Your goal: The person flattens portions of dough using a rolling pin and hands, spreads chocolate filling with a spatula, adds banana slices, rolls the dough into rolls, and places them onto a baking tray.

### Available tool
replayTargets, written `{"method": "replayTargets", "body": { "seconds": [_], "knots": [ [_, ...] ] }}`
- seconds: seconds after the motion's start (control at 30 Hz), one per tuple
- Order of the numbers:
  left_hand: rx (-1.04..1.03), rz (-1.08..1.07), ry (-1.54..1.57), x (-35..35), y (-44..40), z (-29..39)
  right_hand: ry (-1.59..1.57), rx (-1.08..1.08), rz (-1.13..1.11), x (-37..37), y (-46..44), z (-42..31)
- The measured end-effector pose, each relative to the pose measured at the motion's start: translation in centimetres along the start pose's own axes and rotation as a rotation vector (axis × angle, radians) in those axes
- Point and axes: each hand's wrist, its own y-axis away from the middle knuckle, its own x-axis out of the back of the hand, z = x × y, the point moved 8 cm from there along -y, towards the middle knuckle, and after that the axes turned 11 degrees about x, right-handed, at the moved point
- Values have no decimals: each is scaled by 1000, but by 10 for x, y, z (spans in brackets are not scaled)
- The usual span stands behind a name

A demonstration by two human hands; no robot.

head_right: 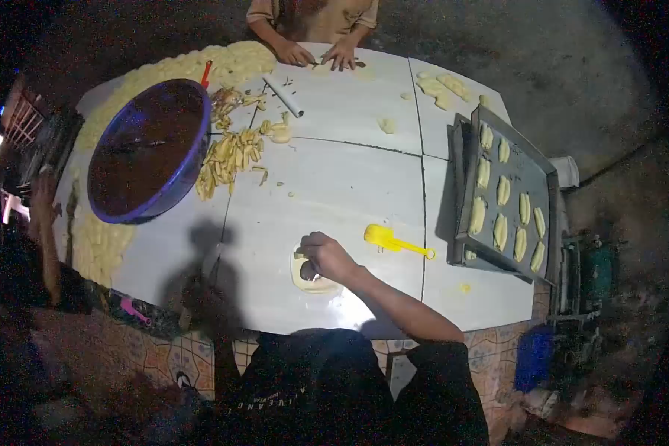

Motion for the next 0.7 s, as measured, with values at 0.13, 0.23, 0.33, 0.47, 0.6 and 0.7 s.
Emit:
{"method": "replayTargets", "body": {
  "seconds": [0.13,0.23,0.33,0.47,0.6,0.7],
  "knots": [
    [-218,331,103,38,12,32,-84,21,-74,-4,-3,-7],
    [-280,401,149,52,9,49,-125,28,-84,-3,4,-14],
    [-451,552,411,62,35,58,-154,-12,-136,-2,23,-20],
    [-950,141,669,84,106,131,-51,-59,103,21,52,-40],
    [-1024,-134,559,64,139,167,-40,32,142,1,77,-57],
    [-1008,-112,602,39,132,173,-49,-53,274,-2,80,-47]
  ]
}}
